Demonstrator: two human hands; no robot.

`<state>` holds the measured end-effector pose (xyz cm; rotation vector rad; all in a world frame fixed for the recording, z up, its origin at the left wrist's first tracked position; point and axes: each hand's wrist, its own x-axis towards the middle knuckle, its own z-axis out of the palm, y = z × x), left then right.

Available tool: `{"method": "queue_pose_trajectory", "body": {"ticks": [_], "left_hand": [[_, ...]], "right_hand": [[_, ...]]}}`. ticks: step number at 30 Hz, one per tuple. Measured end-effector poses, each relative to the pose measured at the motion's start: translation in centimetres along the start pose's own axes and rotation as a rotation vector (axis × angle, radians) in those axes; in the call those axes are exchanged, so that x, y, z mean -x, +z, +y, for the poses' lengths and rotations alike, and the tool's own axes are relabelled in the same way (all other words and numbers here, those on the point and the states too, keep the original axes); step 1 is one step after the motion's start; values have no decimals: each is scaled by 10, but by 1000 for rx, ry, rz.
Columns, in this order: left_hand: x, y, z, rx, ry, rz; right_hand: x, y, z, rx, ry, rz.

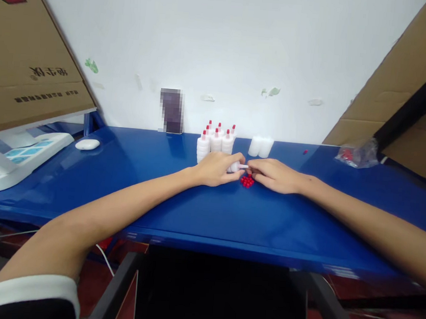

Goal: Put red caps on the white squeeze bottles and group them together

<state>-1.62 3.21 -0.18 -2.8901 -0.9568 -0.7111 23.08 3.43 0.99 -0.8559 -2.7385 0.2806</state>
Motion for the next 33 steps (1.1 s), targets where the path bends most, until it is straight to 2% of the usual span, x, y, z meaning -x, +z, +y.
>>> {"method": "queue_pose_trajectory", "body": {"ticks": [6,12,16,20,23,27,33], "left_hand": [[-1,-1,1,80,-44,16],[-2,-2,0,76,-30,-53],[-3,-4,-1,81,-53,-53],[0,-5,0,117,-60,-2],[3,-8,0,184,17,-4],[5,-9,-2,222,109,-22],[2,-6,-3,244,87,28]], "right_hand": [[-1,0,-2,-243,125,326],[-3,9,-20,-308,89,319],[-5,10,-22,-242,78,388],[-5,2,-4,-12,228,565],[-3,-2,15,171,375,497],[1,-1,32,120,483,335],[1,1,38,131,471,351]]}}
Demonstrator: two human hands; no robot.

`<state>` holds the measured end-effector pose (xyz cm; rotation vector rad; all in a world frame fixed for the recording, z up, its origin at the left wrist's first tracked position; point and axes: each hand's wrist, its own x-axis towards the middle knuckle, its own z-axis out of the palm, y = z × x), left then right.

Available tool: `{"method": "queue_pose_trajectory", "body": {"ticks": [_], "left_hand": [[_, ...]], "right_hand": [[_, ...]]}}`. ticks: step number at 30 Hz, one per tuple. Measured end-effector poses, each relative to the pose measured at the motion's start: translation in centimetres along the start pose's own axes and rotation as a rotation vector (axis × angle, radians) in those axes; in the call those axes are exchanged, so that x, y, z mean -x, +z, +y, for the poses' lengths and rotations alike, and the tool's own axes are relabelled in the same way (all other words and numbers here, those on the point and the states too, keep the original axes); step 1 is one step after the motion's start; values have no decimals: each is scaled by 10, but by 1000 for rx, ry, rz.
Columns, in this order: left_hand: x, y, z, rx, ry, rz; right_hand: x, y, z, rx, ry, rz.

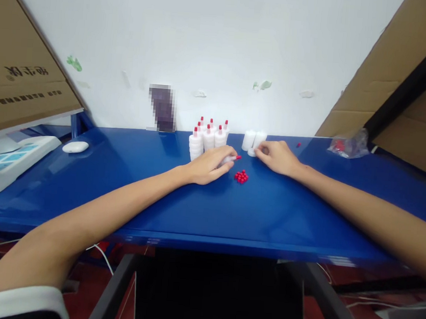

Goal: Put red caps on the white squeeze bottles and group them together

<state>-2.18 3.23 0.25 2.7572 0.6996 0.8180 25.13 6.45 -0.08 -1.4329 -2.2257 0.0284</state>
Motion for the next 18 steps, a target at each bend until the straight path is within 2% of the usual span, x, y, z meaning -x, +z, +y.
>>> {"method": "queue_pose_trajectory", "body": {"ticks": [3,9,14,18], "left_hand": [[-2,3,-1,46,-23,33],[-3,5,-2,80,-35,-39],[-4,5,-1,50,-56,-69],[-4,5,0,33,-48,-82]], "right_hand": [[0,0,1,8,-7,-3],[4,-2,-3,6,9,54],[5,-3,-7,24,-85,-62],[5,-3,-8,58,-67,-47]]}}
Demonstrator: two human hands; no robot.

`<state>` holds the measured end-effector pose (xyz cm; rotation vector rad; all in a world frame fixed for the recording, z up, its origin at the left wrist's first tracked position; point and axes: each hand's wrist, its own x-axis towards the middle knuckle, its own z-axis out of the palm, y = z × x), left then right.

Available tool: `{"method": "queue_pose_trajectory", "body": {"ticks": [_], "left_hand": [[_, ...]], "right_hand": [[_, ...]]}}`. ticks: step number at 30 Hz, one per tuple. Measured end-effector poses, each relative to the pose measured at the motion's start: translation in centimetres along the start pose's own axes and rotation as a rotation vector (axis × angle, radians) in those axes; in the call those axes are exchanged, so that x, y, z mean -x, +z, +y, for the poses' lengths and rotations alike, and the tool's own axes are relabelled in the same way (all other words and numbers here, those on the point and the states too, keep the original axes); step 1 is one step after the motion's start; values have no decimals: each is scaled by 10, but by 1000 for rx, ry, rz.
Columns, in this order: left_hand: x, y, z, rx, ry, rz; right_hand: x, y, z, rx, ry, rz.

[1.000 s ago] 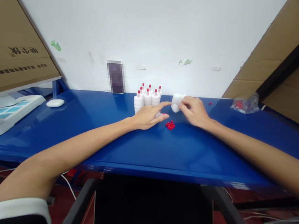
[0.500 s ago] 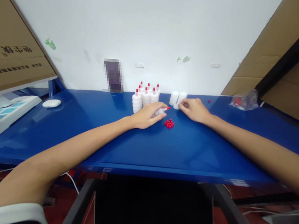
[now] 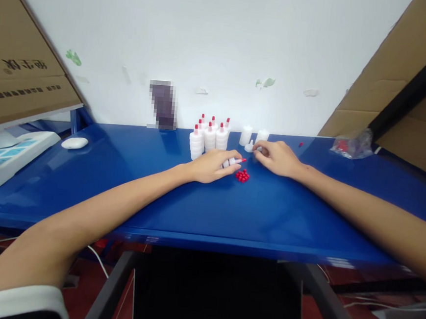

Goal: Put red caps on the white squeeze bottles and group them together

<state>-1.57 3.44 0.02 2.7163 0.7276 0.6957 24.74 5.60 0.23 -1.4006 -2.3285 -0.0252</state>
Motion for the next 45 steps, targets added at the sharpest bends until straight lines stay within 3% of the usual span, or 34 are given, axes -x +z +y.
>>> {"method": "queue_pose_trajectory", "body": {"ticks": [7,15,18,23,28,35,45], "left_hand": [[-1,-2,2,-33,1,-35],[-1,-3,4,-67,3,-53],[-2,-2,3,-75,8,-52],[-1,-3,4,-68,8,-59],[-1,-3,5,-79,1,-55],[-1,-2,3,-85,10,-54],[-2,-2,2,-68,5,-50]], "right_hand": [[-1,-1,-2,93,56,-55],[-1,2,-2,167,177,0],[0,0,-3,120,127,23],[-2,-2,-2,127,-125,-174],[-4,1,0,181,-99,-202],[-4,0,-2,44,-51,-143],[-28,13,6,-188,99,14]]}}
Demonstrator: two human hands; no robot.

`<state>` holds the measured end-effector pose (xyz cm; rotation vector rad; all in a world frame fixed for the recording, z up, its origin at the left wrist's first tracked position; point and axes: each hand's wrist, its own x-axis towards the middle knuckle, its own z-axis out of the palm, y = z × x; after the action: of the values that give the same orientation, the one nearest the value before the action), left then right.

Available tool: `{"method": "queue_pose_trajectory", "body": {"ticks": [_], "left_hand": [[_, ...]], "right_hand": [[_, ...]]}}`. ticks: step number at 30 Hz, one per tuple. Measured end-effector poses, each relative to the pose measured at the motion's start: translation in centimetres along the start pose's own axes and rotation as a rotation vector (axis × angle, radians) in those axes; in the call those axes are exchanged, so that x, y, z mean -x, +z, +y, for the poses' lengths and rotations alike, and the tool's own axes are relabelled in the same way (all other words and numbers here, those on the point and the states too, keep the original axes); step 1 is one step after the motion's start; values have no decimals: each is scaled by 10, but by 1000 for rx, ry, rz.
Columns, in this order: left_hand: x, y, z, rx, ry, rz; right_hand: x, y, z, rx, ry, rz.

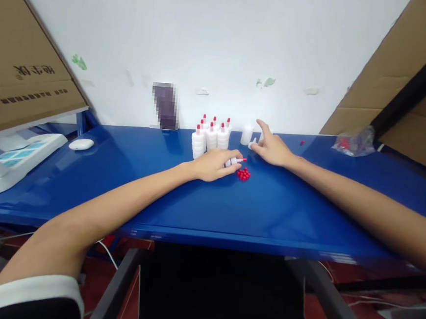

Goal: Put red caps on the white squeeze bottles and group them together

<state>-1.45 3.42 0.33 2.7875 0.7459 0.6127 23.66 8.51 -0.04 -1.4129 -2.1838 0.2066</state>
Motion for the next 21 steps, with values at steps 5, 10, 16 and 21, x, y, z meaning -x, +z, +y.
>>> {"method": "queue_pose_trajectory", "body": {"ticks": [5,10,16,21], "left_hand": [[-1,1,-3,-17,3,0],[0,2,-4,-31,8,0],[0,1,-2,-36,9,8],[0,-1,0,-39,7,6]], "right_hand": [[-3,1,4,-33,-39,-55],[0,2,2,-29,-61,-55],[8,0,0,-39,-84,10],[18,-3,-1,60,-60,99]]}}
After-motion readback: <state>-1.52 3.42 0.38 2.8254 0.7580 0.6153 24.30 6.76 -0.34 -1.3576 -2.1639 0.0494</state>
